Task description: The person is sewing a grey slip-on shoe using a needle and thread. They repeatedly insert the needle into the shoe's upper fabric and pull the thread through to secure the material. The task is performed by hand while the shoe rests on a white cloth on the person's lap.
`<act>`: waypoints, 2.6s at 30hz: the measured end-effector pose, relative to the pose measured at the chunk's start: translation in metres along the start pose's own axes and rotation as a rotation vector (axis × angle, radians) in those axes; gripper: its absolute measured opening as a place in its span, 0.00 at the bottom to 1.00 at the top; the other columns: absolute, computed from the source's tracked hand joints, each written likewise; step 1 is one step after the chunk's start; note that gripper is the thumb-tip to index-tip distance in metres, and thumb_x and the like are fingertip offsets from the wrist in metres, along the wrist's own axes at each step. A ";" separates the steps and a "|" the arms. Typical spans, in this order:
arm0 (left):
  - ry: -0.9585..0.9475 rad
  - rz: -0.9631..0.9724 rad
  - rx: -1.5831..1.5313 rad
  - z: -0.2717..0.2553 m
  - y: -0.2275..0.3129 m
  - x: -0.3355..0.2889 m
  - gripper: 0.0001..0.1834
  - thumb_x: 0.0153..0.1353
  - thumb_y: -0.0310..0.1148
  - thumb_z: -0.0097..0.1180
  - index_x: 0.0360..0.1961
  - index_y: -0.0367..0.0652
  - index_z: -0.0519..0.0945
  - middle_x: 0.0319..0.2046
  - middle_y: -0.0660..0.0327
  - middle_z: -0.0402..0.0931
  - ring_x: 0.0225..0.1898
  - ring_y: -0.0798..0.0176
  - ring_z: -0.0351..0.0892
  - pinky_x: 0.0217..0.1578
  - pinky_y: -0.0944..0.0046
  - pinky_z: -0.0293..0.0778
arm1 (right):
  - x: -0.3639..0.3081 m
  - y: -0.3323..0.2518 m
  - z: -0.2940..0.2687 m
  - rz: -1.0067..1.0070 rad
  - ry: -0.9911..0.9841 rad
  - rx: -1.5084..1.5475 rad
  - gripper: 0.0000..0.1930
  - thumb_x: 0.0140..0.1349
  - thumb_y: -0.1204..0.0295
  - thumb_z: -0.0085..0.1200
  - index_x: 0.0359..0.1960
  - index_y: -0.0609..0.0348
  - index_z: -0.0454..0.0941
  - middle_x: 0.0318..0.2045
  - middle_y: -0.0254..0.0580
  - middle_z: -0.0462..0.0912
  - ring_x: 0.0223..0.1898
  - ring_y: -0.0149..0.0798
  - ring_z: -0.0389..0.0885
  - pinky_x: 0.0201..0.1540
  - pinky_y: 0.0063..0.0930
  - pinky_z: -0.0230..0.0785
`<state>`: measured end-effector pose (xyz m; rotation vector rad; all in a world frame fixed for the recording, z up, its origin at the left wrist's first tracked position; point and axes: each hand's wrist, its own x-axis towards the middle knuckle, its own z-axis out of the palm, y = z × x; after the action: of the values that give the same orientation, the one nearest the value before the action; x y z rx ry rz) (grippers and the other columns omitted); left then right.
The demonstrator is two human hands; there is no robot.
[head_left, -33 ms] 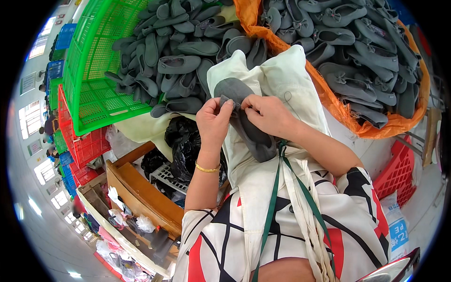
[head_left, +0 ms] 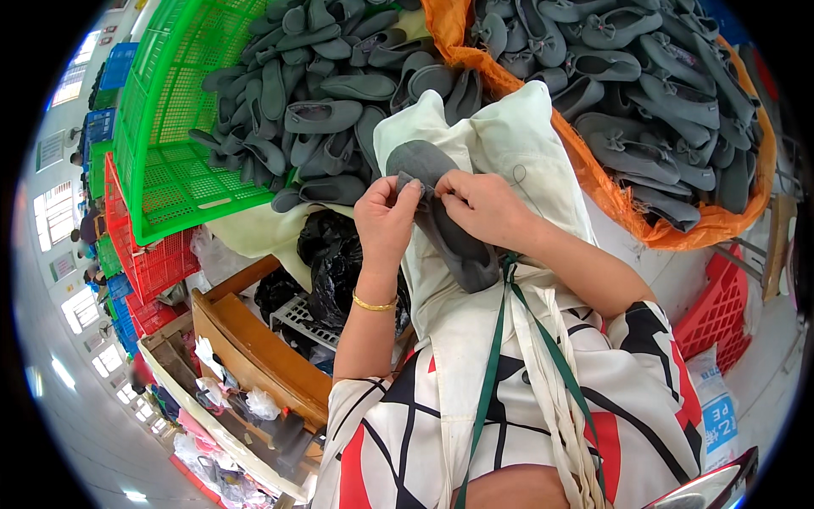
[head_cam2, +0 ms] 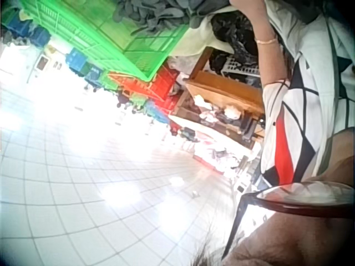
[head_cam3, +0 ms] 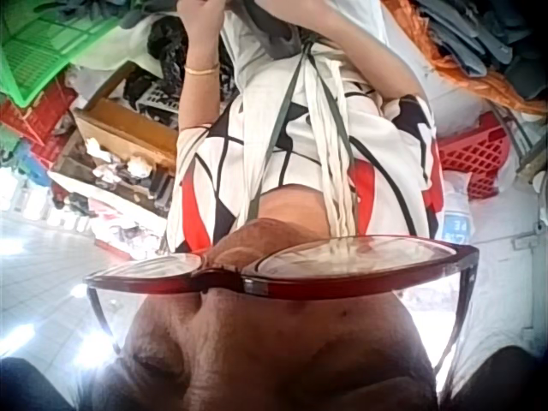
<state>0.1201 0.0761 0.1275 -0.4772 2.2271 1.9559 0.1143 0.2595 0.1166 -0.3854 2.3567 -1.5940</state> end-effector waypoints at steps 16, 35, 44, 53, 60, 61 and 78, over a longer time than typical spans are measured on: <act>-0.100 -0.187 -0.143 -0.011 0.004 0.009 0.05 0.63 0.31 0.61 0.32 0.42 0.82 0.23 0.71 0.78 0.21 0.79 0.71 0.23 0.76 0.68 | 0.009 0.020 0.010 -0.256 0.052 -0.214 0.05 0.65 0.73 0.53 0.41 0.55 0.74 0.26 0.48 0.81 0.29 0.53 0.82 0.31 0.43 0.72; -0.156 -0.235 -0.141 -0.015 0.005 0.019 0.06 0.62 0.33 0.60 0.30 0.43 0.81 0.22 0.72 0.76 0.20 0.79 0.70 0.22 0.76 0.67 | 0.025 0.019 -0.009 -0.344 -0.083 -0.252 0.04 0.63 0.73 0.53 0.39 0.54 0.74 0.25 0.46 0.81 0.28 0.53 0.82 0.28 0.44 0.71; -0.205 -0.260 -0.154 -0.017 0.003 0.021 0.06 0.65 0.33 0.58 0.32 0.44 0.81 0.23 0.72 0.77 0.22 0.79 0.71 0.24 0.76 0.68 | 0.020 0.016 0.002 -0.311 0.033 -0.227 0.04 0.64 0.72 0.52 0.38 0.56 0.71 0.24 0.47 0.81 0.28 0.54 0.82 0.29 0.45 0.72; -0.185 -0.279 -0.273 -0.015 -0.002 0.017 0.05 0.65 0.33 0.60 0.35 0.43 0.82 0.26 0.71 0.78 0.23 0.78 0.72 0.26 0.75 0.71 | 0.024 0.002 0.012 -0.098 0.069 -0.026 0.06 0.69 0.71 0.50 0.43 0.58 0.68 0.27 0.53 0.80 0.30 0.60 0.80 0.32 0.47 0.71; -0.162 -0.155 -0.206 -0.013 -0.010 0.014 0.07 0.65 0.32 0.62 0.36 0.39 0.84 0.28 0.69 0.80 0.25 0.79 0.73 0.26 0.77 0.70 | 0.034 -0.007 -0.009 -0.248 0.093 -0.115 0.04 0.66 0.71 0.54 0.38 0.55 0.73 0.31 0.45 0.79 0.31 0.53 0.80 0.31 0.40 0.71; -0.157 -0.144 -0.202 -0.015 -0.014 0.014 0.07 0.65 0.31 0.62 0.37 0.38 0.84 0.28 0.68 0.81 0.25 0.79 0.73 0.26 0.76 0.70 | 0.035 -0.008 -0.010 -0.310 0.125 -0.134 0.03 0.66 0.72 0.55 0.37 0.54 0.74 0.31 0.43 0.78 0.31 0.51 0.80 0.30 0.38 0.71; 0.135 0.876 1.018 0.007 -0.010 -0.007 0.14 0.56 0.27 0.64 0.44 0.43 0.81 0.33 0.61 0.76 0.34 0.56 0.78 0.32 0.59 0.77 | 0.004 0.058 -0.123 0.279 0.059 1.167 0.05 0.70 0.69 0.52 0.42 0.55 0.72 0.19 0.25 0.68 0.19 0.22 0.68 0.22 0.14 0.65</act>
<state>0.1290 0.0826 0.1188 0.6012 3.3951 0.6308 0.0613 0.3847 0.1064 0.2373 1.0711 -2.4336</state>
